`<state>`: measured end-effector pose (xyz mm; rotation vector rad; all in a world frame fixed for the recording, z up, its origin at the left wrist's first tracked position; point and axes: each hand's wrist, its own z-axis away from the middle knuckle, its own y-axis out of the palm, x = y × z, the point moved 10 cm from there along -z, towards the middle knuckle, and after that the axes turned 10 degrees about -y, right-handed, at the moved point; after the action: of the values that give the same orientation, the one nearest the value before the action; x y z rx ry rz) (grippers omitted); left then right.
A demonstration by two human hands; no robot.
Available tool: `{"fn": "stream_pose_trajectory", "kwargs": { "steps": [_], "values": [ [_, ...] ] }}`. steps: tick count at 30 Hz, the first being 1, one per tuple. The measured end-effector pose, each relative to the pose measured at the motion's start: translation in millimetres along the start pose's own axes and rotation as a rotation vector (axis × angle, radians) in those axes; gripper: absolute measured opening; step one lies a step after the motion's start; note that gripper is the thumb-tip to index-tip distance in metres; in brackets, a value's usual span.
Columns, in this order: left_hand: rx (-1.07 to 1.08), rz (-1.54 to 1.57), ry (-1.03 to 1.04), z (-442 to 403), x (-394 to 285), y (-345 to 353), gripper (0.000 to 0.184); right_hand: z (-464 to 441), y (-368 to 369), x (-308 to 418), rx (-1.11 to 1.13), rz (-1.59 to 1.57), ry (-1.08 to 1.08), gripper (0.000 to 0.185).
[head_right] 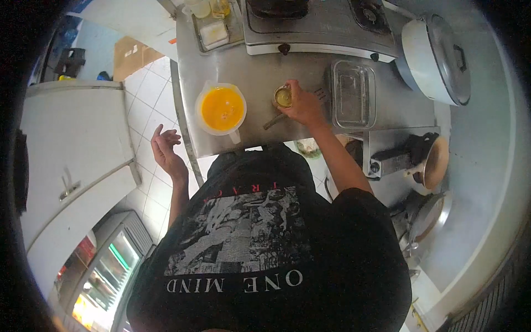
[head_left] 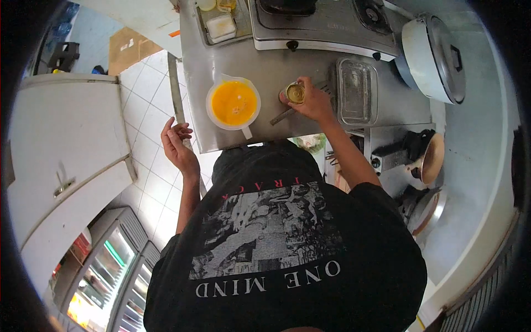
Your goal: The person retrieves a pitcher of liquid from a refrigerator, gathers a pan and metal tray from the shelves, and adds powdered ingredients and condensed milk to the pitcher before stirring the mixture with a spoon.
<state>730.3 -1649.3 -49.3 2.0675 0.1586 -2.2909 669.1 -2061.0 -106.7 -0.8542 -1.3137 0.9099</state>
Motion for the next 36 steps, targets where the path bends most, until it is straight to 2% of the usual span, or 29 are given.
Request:
{"fn": "stream_pose_trajectory", "kwargs": {
  "steps": [4,5,11,16,19,22,25,28,30,31,34,36],
  "values": [
    [0.054,0.004,0.118,29,-19,54,0.042,5,17,-7,-0.090,-0.058,-0.155,0.072],
    [0.068,0.024,0.102,35,-17,69,0.036,7,21,-9,-0.110,-0.081,-0.177,0.071],
    [0.331,-0.087,0.207,88,-26,143,0.032,17,3,4,-0.212,-0.087,-0.327,0.057],
    [0.337,-0.159,0.204,109,-20,147,0.034,32,-9,10,-0.185,-0.173,-0.426,0.035],
    [0.287,-0.121,0.187,112,-7,133,0.035,37,-3,-7,-0.224,-0.311,-0.394,0.023],
    [0.238,-0.131,0.189,115,-7,123,0.038,43,-21,-33,-0.449,-0.366,-0.361,0.021],
    [0.202,-0.176,0.163,118,-13,117,0.045,31,-22,-86,-0.706,-0.450,-0.147,0.020],
    [0.187,-0.168,0.165,120,-16,115,0.044,-17,49,-160,-0.382,-0.415,0.266,0.026],
    [0.198,-0.185,0.163,121,-13,116,0.044,-35,120,-214,-0.288,-0.440,0.425,0.028],
    [0.203,-0.192,0.163,121,-13,117,0.044,-36,130,-220,-0.240,-0.450,0.504,0.029],
    [0.215,-0.191,0.180,122,-17,121,0.044,-30,123,-202,-0.052,-0.603,0.667,0.031],
    [0.238,-0.178,0.173,122,-17,127,0.043,-35,102,-197,-0.202,-0.434,0.504,0.032]
  ]
}}
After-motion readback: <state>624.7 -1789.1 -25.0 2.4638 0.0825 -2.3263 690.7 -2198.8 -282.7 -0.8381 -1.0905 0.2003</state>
